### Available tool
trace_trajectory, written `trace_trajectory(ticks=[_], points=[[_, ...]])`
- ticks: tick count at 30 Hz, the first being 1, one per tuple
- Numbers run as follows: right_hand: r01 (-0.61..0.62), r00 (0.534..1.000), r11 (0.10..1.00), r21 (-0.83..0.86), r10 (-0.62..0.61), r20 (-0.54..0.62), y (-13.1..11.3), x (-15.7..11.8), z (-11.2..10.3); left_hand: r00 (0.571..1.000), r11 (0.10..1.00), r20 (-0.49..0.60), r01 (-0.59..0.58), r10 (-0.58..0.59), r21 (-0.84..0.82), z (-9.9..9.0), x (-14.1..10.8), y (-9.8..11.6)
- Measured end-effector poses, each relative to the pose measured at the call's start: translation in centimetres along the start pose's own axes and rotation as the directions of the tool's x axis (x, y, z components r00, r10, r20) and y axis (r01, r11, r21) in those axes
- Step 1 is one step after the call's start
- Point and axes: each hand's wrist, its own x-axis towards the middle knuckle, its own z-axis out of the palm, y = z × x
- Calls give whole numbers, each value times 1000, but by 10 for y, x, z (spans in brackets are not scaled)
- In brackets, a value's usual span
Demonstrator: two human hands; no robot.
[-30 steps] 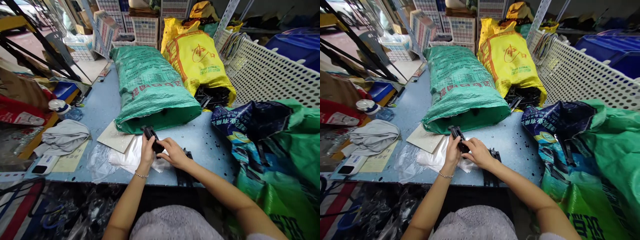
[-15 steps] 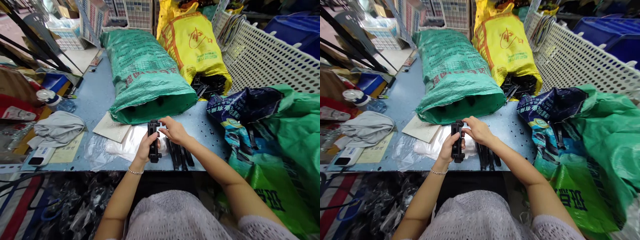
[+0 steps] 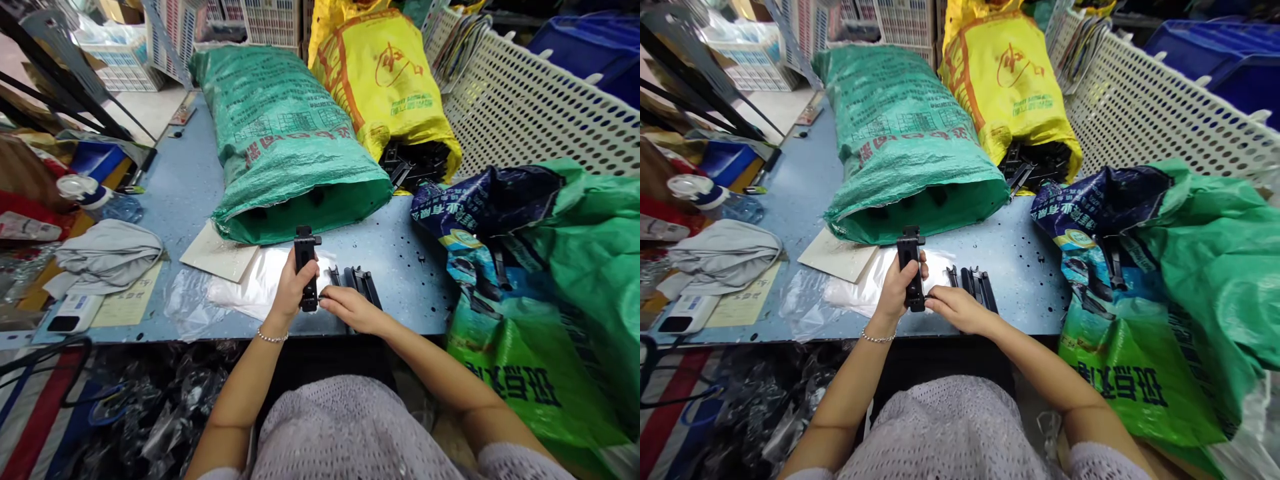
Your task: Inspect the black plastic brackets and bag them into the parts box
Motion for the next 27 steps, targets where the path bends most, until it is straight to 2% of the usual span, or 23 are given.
trace_trajectory(ticks=[2,4,6,7,8,9,11,12,14,16,18,20,24,27], points=[[32,999,999,26,-31,-26,5,4,-7,979,975,101,-188,177,114,-2,-9,6],[62,993,996,59,-55,-103,6,10,-24,914,899,250,-377,320,225,-4,-24,12],[58,974,988,140,-26,-223,3,16,-43,845,802,394,-497,361,331,-3,-41,11],[50,966,981,189,1,-260,2,18,-50,835,772,430,-511,343,377,-1,-47,5],[36,964,969,245,31,-264,1,21,-53,851,766,421,-490,315,417,1,-52,-5],[18,969,952,306,59,-240,2,24,-54,885,776,366,-438,286,454,4,-54,-19],[-37,977,891,452,128,-171,10,33,-42,953,799,193,-302,235,520,9,-52,-54],[-66,966,847,527,187,-180,17,38,-33,969,792,121,-247,217,559,12,-48,-73],[-69,895,768,637,329,-300,35,50,-12,976,719,92,-210,199,663,18,-41,-106],[-23,799,752,658,410,-440,52,60,3,968,612,144,-242,206,752,24,-38,-127],[12,758,764,645,414,-504,63,66,8,955,538,168,-277,244,796,27,-39,-136],[52,737,757,652,412,-537,68,67,6,946,513,164,-292,281,807,28,-41,-138],[167,654,703,691,446,-611,69,62,0,942,525,159,-299,295,797,25,-39,-137],[207,617,688,696,460,-638,71,60,-1,947,552,146,-287,286,783,22,-38,-133]])
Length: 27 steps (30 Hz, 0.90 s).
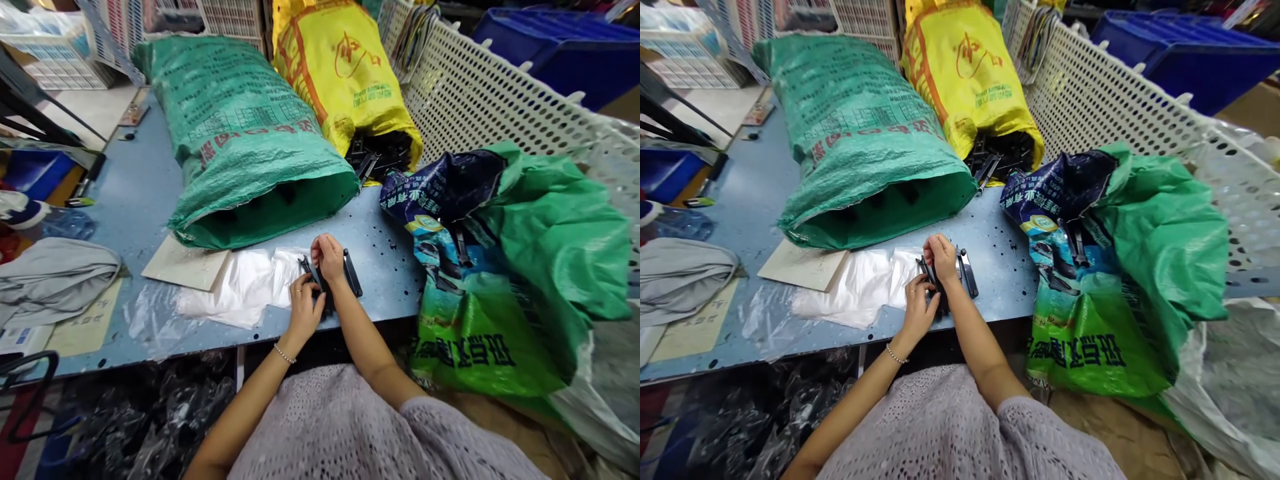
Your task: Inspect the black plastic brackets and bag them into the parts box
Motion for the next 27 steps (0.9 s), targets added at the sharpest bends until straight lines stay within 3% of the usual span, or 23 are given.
trace_trajectory(ticks=[3,4,5,6,8,9,10,14,17,18,20,22,23,25,27], points=[[-11,1000,998,61,12,-7,-3,3,-2,997,998,-78,-25,21,-50,-14,-10,9],[-18,1000,996,88,18,-7,-6,5,-3,996,993,-47,-84,80,-89,-20,-17,13],[-21,1000,993,112,23,-13,-11,6,-4,983,976,49,-168,176,-141,-24,-25,18],[-20,999,991,130,24,-25,-17,8,-5,935,946,197,-254,293,-203,-27,-34,22],[0,998,990,142,9,-61,-30,9,-5,738,897,510,-344,442,-279,-24,-52,28],[16,997,990,142,-5,-81,-37,8,-5,643,897,628,-357,439,-261,-18,-60,28],[33,995,989,141,-19,-95,-43,7,-5,583,908,710,-365,395,-206,-9,-66,27],[70,994,990,126,-57,-97,-64,-10,-14,477,935,864,-354,161,22,20,-75,21],[60,997,996,67,-56,-57,-82,-30,-39,472,975,871,-219,133,-29,1,-69,29],[57,998,998,33,-56,-41,-90,-38,-50,495,987,856,-124,150,-102,-13,-64,34],[70,997,996,-63,-71,-5,-104,-53,-70,588,944,798,170,133,-283,-45,-50,41],[106,993,973,-207,-94,67,-114,-67,-79,672,715,740,533,-32,-453,-71,-32,44],[135,985,945,-299,-96,140,-115,-73,-79,676,538,721,669,-155,-512,-79,-22,44],[249,933,830,-499,-68,353,-109,-83,-70,644,215,675,762,-361,-612,-86,-1,42],[426,831,653,-626,-9,557,-98,-88,-53,653,70,602,703,-460,-708,-86,17,40]])
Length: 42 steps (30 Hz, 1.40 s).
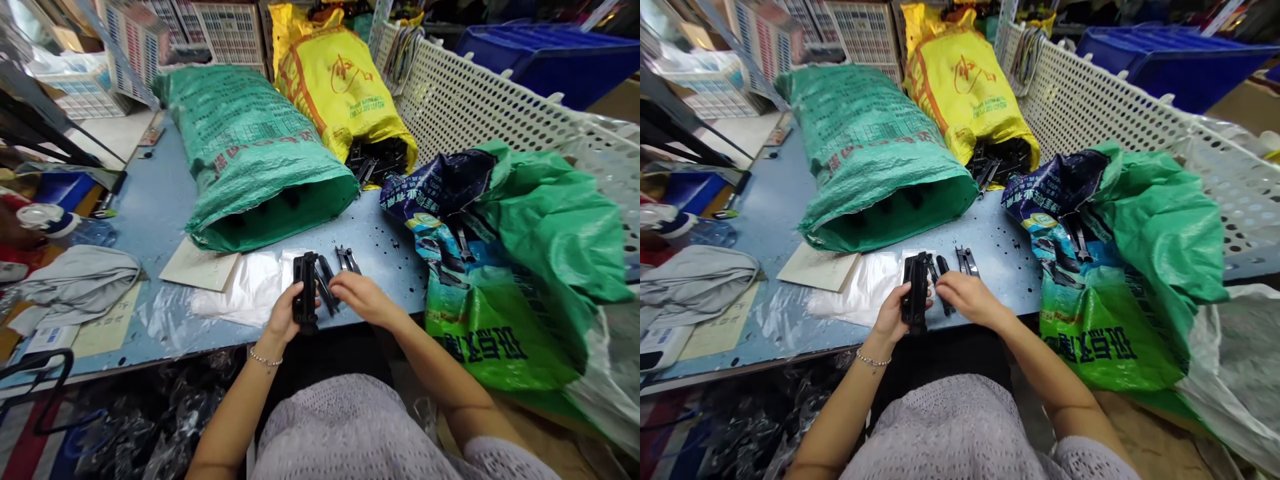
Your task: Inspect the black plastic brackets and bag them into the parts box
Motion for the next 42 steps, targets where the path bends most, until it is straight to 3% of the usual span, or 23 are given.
trace_trajectory(ticks=[2,5,9,12,14,15,17,19,20,22,23,24,25,27,29,31,33,35,38,40,42], points=[[119,985,976,-180,-93,143,-3,8,18,994,993,-53,-100,97,-61,3,9,10],[275,948,908,-318,-201,245,-3,21,31,980,981,-82,-188,184,-53,5,11,22],[513,859,696,-503,-409,309,-3,39,31,962,967,-102,-253,252,-1,2,9,32],[628,778,575,-524,-490,394,-2,51,32,962,969,-118,-243,247,45,2,13,34],[648,761,609,-458,-497,416,-1,57,35,962,968,-118,-240,247,72,2,17,37],[628,775,667,-401,-484,407,1,59,37,955,960,-113,-264,273,89,2,18,40],[491,844,842,-224,-397,359,6,65,41,914,909,-66,-386,400,159,0,15,47],[213,933,976,42,-216,288,11,72,43,824,770,73,-554,562,316,-2,4,54],[48,963,981,190,-97,253,13,77,41,774,663,188,-620,604,420,-3,-4,56],[-210,971,872,442,134,198,14,88,32,717,422,431,-682,548,598,-4,-17,52],[-269,963,807,525,214,165,13,92,25,718,336,510,-683,474,648,-4,-22,48],[-285,957,771,569,259,128,10,95,17,735,311,546,-671,402,673,-4,-23,42],[-265,960,775,574,265,87,5,96,11,762,369,543,-647,354,667,-3,-22,36],[-148,986,871,468,167,0,-6,91,3,814,599,477,-573,333,559,-1,-12,29],[-8,1000,956,294,17,-27,-16,78,9,853,806,400,-479,334,347,3,4,32],[49,999,974,222,-43,-30,-20,64,24,888,931,361,-345,285,115,8,19,45],[26,999,964,263,-14,-45,-16,55,41,916,980,346,-191,201,-63,13,31,61],[-22,998,940,339,39,-44,-5,54,54,935,986,321,-114,149,-124,16,40,71],[-173,983,862,476,181,29,16,64,55,962,981,199,-175,189,-84,13,48,66],[-299,949,772,561,302,91,28,71,46,955,965,140,-260,260,-18,5,50,56],[-351,929,696,627,343,139,34,76,38,937,944,184,-317,296,94,-4,48,47]])
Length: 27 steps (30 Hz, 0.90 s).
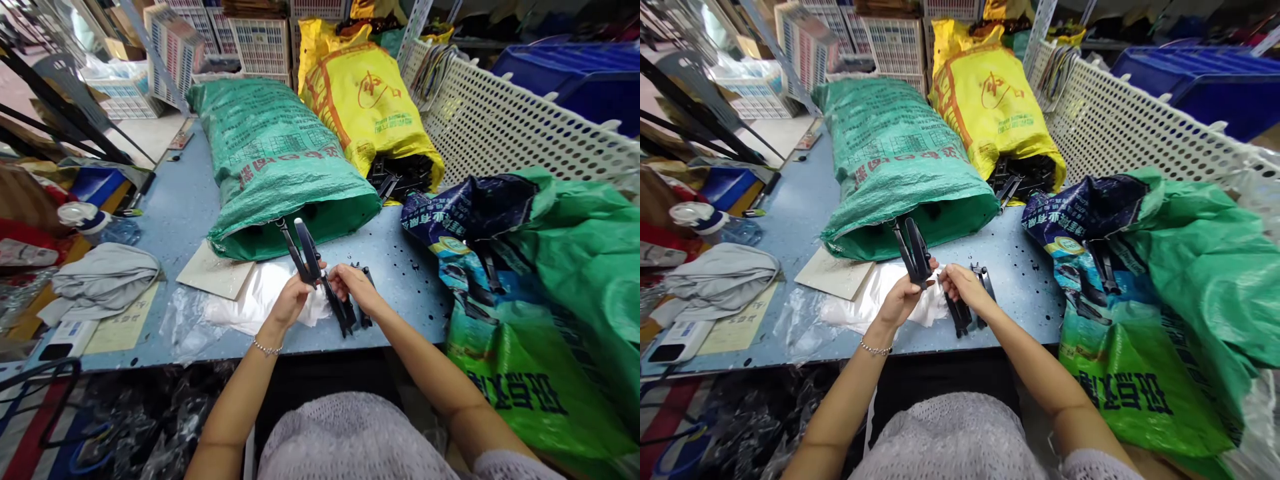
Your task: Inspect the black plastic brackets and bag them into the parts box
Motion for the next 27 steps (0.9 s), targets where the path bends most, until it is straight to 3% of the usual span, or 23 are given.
trace_trajectory(ticks=[3,6,10,12,13,15,16,20,24,26,27], points=[[85,993,996,8,-86,80,-4,1,-1,998,977,60,4,-17,214,-9,-9,-3],[213,976,973,-93,-208,57,0,1,13,1000,935,-25,2,7,355,-9,-15,1],[251,962,942,-221,-268,-46,13,4,35,998,973,-25,-43,50,228,3,-20,-1],[325,914,863,-387,-392,-105,15,3,43,963,973,-174,-179,204,147,10,-19,-2],[379,872,790,-481,-479,-99,13,0,45,918,958,-282,-248,280,142,12,-18,-1],[504,797,635,-586,-603,32,5,-7,47,835,944,-441,-304,330,129,13,-14,6],[563,773,585,-584,-622,121,-1,-11,45,828,951,-471,-296,303,90,12,-13,10],[633,733,433,-642,-603,315,-23,-20,30,888,970,-425,-230,175,-82,7,-14,27],[693,659,98,-714,-486,574,-26,-13,20,902,979,-404,-194,154,-58,14,-18,27],[744,617,46,-667,-430,659,-21,-12,21,910,987,-389,-159,140,-18,19,-21,24],[758,616,81,-647,-415,669,-18,-14,22,915,990,-381,-141,131,2,21,-23,22]])
